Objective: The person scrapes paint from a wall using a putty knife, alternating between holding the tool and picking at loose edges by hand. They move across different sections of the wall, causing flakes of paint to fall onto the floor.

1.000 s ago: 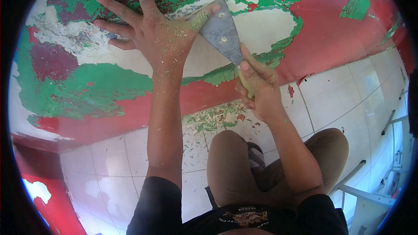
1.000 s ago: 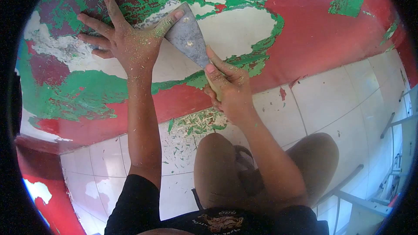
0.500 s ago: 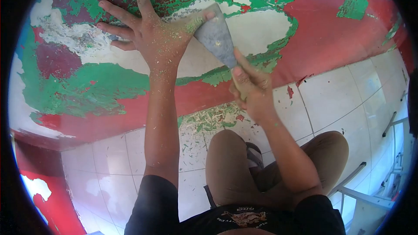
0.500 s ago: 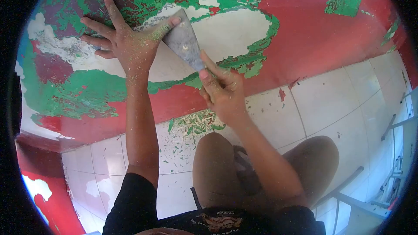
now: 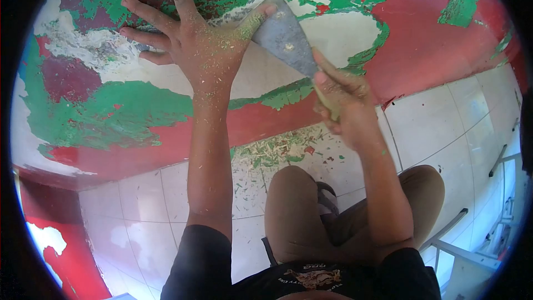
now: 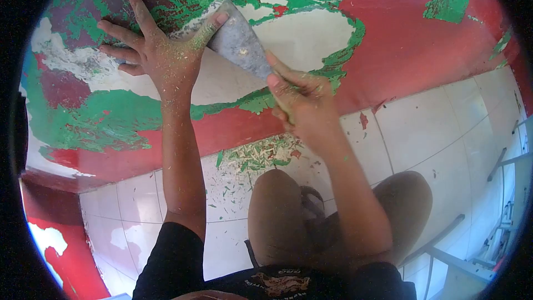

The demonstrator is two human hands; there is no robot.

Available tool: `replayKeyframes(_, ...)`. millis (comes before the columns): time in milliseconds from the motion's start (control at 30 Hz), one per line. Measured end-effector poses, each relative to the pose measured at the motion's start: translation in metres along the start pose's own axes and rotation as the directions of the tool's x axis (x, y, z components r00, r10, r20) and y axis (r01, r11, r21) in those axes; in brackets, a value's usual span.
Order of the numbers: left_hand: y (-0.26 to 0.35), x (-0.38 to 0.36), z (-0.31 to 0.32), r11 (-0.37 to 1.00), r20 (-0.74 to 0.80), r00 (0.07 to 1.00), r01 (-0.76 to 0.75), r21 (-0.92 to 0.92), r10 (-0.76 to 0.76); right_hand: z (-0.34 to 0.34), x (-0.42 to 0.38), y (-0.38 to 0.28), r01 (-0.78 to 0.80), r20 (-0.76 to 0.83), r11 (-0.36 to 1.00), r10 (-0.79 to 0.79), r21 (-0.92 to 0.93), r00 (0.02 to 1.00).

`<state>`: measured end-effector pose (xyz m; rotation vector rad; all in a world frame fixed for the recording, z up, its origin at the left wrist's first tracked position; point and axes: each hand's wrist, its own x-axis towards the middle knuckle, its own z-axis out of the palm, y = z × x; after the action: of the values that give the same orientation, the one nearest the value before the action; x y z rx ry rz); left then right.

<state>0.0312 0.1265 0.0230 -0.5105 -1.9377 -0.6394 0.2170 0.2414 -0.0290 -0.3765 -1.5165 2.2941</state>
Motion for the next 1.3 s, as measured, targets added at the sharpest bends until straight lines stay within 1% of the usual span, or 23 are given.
replayKeyframes(33,-0.001,0.000,0.001,1.000,-0.001,1.000,0.002,0.000,-0.002,-0.004,0.001,-0.007,0.013,-0.004,0.996,-0.014,-0.086,1.000)
replayKeyframes(67,-0.001,0.000,0.001,1.000,-0.009,1.000,0.000,0.009,0.000,-0.009,0.000,-0.015,0.013,-0.004,0.996,-0.014,-0.088,1.000)
replayKeyframes(100,-0.001,0.000,0.002,1.000,-0.016,1.000,-0.003,0.017,0.003,-0.014,-0.002,-0.023,0.132,0.019,0.949,-0.132,-0.288,0.991)
replayKeyframes(133,-0.001,-0.001,0.002,1.000,-0.013,1.000,-0.004,0.014,0.004,-0.018,-0.003,-0.026,0.241,0.062,0.849,-0.241,-0.470,0.969)
replayKeyframes(167,-0.003,-0.001,0.003,1.000,-0.018,1.000,-0.003,0.009,0.004,-0.018,-0.002,-0.028,0.238,0.056,0.850,-0.241,-0.470,0.969)
replayKeyframes(200,-0.004,-0.001,0.003,1.000,-0.026,1.000,-0.003,0.003,0.003,-0.016,0.000,-0.030,0.409,0.131,0.694,-0.418,-0.592,0.899)
replayKeyframes(233,-0.004,0.000,0.003,1.000,-0.032,0.999,-0.002,-0.001,0.002,-0.014,0.001,-0.034,0.550,0.238,0.484,-0.564,-0.681,0.791)
replayKeyframes(267,-0.005,0.001,0.004,1.000,-0.032,0.999,-0.002,0.002,0.002,-0.015,0.002,-0.033,0.557,0.244,0.475,-0.571,-0.681,0.784)
replayKeyframes(333,-0.005,0.000,0.003,1.000,-0.036,0.999,0.000,0.008,0.001,-0.018,0.007,-0.017,0.620,0.247,0.544,-0.606,-0.565,0.756)
replayKeyframes(367,-0.003,-0.001,0.002,1.000,-0.033,0.999,-0.004,0.003,0.005,-0.016,0.005,-0.010,0.627,0.253,0.538,-0.610,-0.563,0.751)
replayKeyframes(400,-0.002,-0.001,0.001,1.000,-0.027,1.000,-0.010,-0.001,0.010,-0.012,-0.001,0.000,0.435,0.112,0.814,-0.426,-0.386,0.898)
replayKeyframes(433,0.002,-0.001,-0.001,1.000,-0.030,0.999,-0.010,-0.001,0.010,-0.009,-0.006,0.011,0.179,0.026,0.972,-0.177,-0.152,0.984)
replayKeyframes(467,0.006,-0.003,-0.004,1.000,-0.013,1.000,-0.024,-0.001,0.024,-0.009,-0.006,0.025,0.179,0.026,0.972,-0.177,-0.153,0.984)
replayKeyframes(533,0.016,-0.009,-0.002,0.999,0.005,0.999,-0.033,-0.004,0.033,-0.012,-0.005,0.047,0.208,0.002,0.978,-0.208,0.033,0.978)
replayKeyframes(633,0.021,-0.018,0.003,0.999,0.062,0.997,-0.050,0.008,0.049,-0.019,-0.002,0.048,0.169,-0.003,0.985,-0.169,0.016,0.986)
replayKeyframes(700,0.020,-0.021,0.001,0.997,0.109,0.993,-0.031,-0.064,0.038,-0.020,-0.001,0.046,0.162,0.006,0.987,-0.162,0.001,0.987)
replayKeyframes(767,0.018,-0.023,-0.001,0.997,0.119,0.992,-0.035,-0.068,0.043,-0.020,-0.001,0.046,0.150,0.013,0.989,-0.149,-0.016,0.989)
replayKeyframes(867,0.017,-0.023,0.001,0.997,0.130,0.990,-0.039,-0.062,0.047,-0.016,-0.001,0.049,0.137,0.005,0.990,-0.137,0.017,0.991)
replayKeyframes(933,0.016,-0.023,0.002,0.998,0.129,0.991,-0.034,-0.055,0.041,-0.014,0.000,0.047,0.104,0.019,0.987,-0.107,0.123,0.994)
replayKeyframes(967,0.017,-0.022,0.003,0.998,0.114,0.993,-0.035,-0.051,0.040,-0.014,0.001,0.044,0.105,0.017,0.987,-0.108,0.124,0.994)
replayKeyframes(1133,0.020,-0.022,0.004,0.998,0.101,0.995,0.002,-0.056,0.004,-0.021,0.003,0.012,-0.014,-0.054,1.000,0.015,0.016,0.998)
replayKeyframes(1167,0.021,-0.022,0.004,0.999,0.102,0.995,0.004,-0.048,0.001,-0.026,0.004,0.008,-0.014,-0.054,1.000,0.015,0.015,0.998)
replayKeyframes(1300,0.012,-0.021,0.012,0.999,0.085,0.996,0.004,-0.041,-0.001,-0.025,0.006,-0.018,0.035,0.013,0.990,-0.034,-0.138,0.999)
